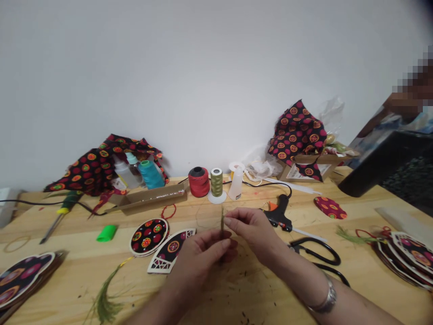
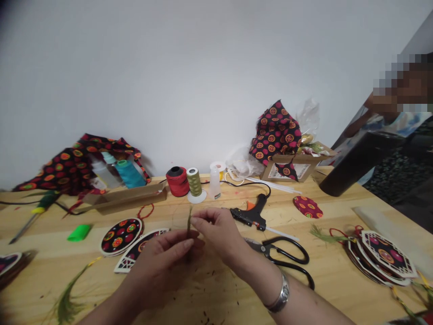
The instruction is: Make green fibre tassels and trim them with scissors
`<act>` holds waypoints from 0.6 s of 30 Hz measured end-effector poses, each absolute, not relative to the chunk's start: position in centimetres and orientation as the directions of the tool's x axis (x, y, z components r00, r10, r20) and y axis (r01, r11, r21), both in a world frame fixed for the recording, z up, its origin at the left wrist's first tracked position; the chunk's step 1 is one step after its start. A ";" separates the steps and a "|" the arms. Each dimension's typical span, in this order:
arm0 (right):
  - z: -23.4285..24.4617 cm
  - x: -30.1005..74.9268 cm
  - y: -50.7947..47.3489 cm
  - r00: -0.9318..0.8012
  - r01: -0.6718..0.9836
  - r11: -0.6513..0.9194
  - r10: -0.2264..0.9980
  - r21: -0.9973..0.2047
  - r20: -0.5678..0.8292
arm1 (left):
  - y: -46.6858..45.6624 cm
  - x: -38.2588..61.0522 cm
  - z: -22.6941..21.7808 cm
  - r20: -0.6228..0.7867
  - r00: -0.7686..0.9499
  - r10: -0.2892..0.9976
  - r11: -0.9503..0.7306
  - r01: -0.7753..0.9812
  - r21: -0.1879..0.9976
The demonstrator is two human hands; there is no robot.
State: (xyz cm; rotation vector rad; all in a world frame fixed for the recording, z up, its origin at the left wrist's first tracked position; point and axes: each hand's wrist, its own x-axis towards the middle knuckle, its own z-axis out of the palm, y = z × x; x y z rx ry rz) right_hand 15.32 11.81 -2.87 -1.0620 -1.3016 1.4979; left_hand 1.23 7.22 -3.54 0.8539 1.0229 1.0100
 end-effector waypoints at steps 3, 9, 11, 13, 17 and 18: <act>-2.8 15.6 12.0 -0.257 -0.186 -0.113 0.964 -0.976 -0.063 | 7.0 1.5 -3.9 -0.261 0.281 0.924 0.335 -0.260 0.906; -1.5 17.3 12.3 -0.520 -0.504 -0.315 0.854 -0.804 -0.008 | 5.9 1.4 -4.0 -0.161 0.610 0.776 0.380 -0.249 0.891; -0.8 17.9 12.2 -0.540 -0.518 -0.320 0.842 -0.794 0.013 | 5.3 1.3 -3.8 -0.180 0.731 0.658 0.430 -0.169 0.887; -0.2 18.2 12.0 -0.566 -0.517 -0.344 0.824 -0.784 0.012 | 4.9 1.1 -3.6 -0.234 0.813 0.534 0.459 -0.046 0.887; -0.2 18.0 11.8 -0.592 -0.491 -0.355 0.806 -0.795 0.006 | 4.7 0.8 -3.6 -0.336 0.807 0.486 0.432 0.112 0.895; -0.3 17.9 11.8 -0.598 -0.491 -0.357 0.801 -0.794 0.010 | 4.9 0.7 -3.7 -0.342 0.796 0.499 0.425 0.119 0.897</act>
